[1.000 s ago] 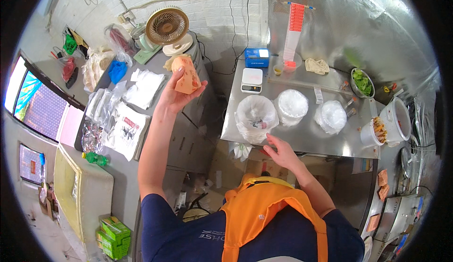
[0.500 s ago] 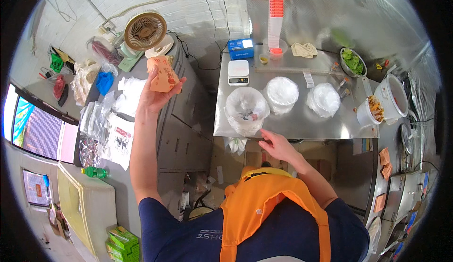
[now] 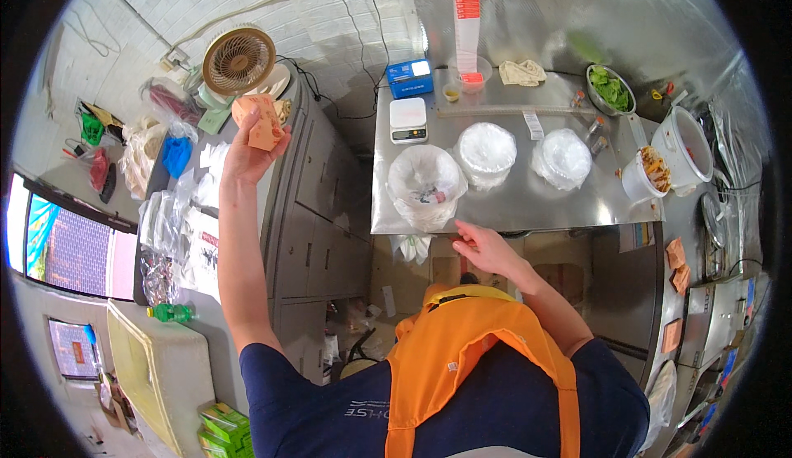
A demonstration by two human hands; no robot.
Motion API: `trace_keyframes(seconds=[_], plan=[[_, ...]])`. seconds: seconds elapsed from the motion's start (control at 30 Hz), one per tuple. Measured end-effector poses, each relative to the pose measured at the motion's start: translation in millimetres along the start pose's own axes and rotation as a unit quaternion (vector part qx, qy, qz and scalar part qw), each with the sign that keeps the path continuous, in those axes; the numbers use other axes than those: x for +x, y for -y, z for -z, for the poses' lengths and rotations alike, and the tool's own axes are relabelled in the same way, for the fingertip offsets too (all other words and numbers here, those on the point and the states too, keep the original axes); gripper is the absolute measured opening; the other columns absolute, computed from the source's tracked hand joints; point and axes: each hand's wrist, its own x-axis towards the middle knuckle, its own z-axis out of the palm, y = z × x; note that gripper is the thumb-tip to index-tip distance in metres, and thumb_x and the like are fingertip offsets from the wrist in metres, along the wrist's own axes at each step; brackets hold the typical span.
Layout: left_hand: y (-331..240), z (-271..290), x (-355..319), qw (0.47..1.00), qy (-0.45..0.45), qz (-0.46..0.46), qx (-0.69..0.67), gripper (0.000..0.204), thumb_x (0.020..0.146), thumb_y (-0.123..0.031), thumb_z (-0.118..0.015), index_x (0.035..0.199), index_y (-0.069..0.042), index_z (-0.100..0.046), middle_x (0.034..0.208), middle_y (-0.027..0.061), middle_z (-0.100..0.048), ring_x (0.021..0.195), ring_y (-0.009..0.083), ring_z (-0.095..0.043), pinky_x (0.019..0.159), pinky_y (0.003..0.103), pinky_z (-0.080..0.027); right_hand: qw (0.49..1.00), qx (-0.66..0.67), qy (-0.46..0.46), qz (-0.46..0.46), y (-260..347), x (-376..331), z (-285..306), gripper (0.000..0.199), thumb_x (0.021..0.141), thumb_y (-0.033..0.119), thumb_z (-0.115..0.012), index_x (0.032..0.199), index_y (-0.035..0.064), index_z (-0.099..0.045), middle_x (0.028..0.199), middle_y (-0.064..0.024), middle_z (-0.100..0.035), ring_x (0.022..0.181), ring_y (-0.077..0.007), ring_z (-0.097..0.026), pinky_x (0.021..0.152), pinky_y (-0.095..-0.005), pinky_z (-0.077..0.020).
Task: The person assembles tacos by spreading sauce on tortillas, adding lettuce and seasoned meat, and placing them into a plastic bag. They then add a receipt to the bag and move to a deep fryer to handle tortillas.
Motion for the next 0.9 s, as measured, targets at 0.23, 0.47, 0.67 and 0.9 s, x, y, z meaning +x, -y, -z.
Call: trace_keyframes(seconds=[0.23, 0.47, 0.67, 0.9], plan=[[-18.3, -5.0, 5.0, 0.999, 0.025, -0.024, -0.02, 0.067, 0.092, -0.034, -0.079, 0.145, -0.009, -0.046, 0.133, 0.0179, -0.056, 0.115, 0.0413, -0.061, 0.091, 0.049, -0.061, 1.0, -0.002, -0.011, -0.004, -8.7, -4.9, 1.2, 0.057, 0.099, 0.034, -0.066, 0.141, -0.0023, -0.053, 0.12, -0.0254, -0.069, 0.109, -0.0389, -0.068, 0.092, -0.0461, -0.0546], [-18.0, 9.5, 26.1, 0.998, 0.033, -0.018, -0.054, 0.075, 0.091, -0.038, -0.08, 0.151, -0.013, -0.042, 0.145, 0.0232, -0.042, 0.135, 0.0517, -0.043, 0.094, 0.048, -0.059, 0.999, -0.003, -0.033, -0.008, -9.3, -12.8, 4.6, 0.058, 0.099, 0.034, -0.067, 0.14, -0.004, -0.054, 0.119, -0.0254, -0.069, 0.107, -0.0389, -0.069, 0.092, -0.046, -0.0548], [-17.9, 7.0, 26.7, 0.997, 0.031, -0.015, -0.063, 0.068, 0.093, -0.036, -0.078, 0.147, -0.01, -0.045, 0.135, 0.0189, -0.051, 0.126, 0.0498, -0.053, 0.094, 0.051, -0.06, 0.999, -0.006, -0.037, -0.011, -14.5, -20.2, 4.2, 0.058, 0.099, 0.034, -0.066, 0.14, -0.005, -0.054, 0.119, -0.0257, -0.069, 0.108, -0.0393, -0.068, 0.092, -0.0464, -0.0544], [-17.3, 8.4, 29.2, 0.997, 0.054, -0.033, -0.054, 0.071, 0.092, -0.039, -0.077, 0.149, -0.01, -0.046, 0.146, 0.0207, -0.045, 0.136, 0.0483, -0.045, 0.096, 0.045, -0.061, 0.999, -0.029, -0.03, -0.018, -24.5, -25.9, 2.3, 0.058, 0.1, 0.036, -0.064, 0.141, -0.0039, -0.053, 0.122, -0.0258, -0.069, 0.111, -0.0401, -0.067, 0.093, -0.047, -0.0539]])
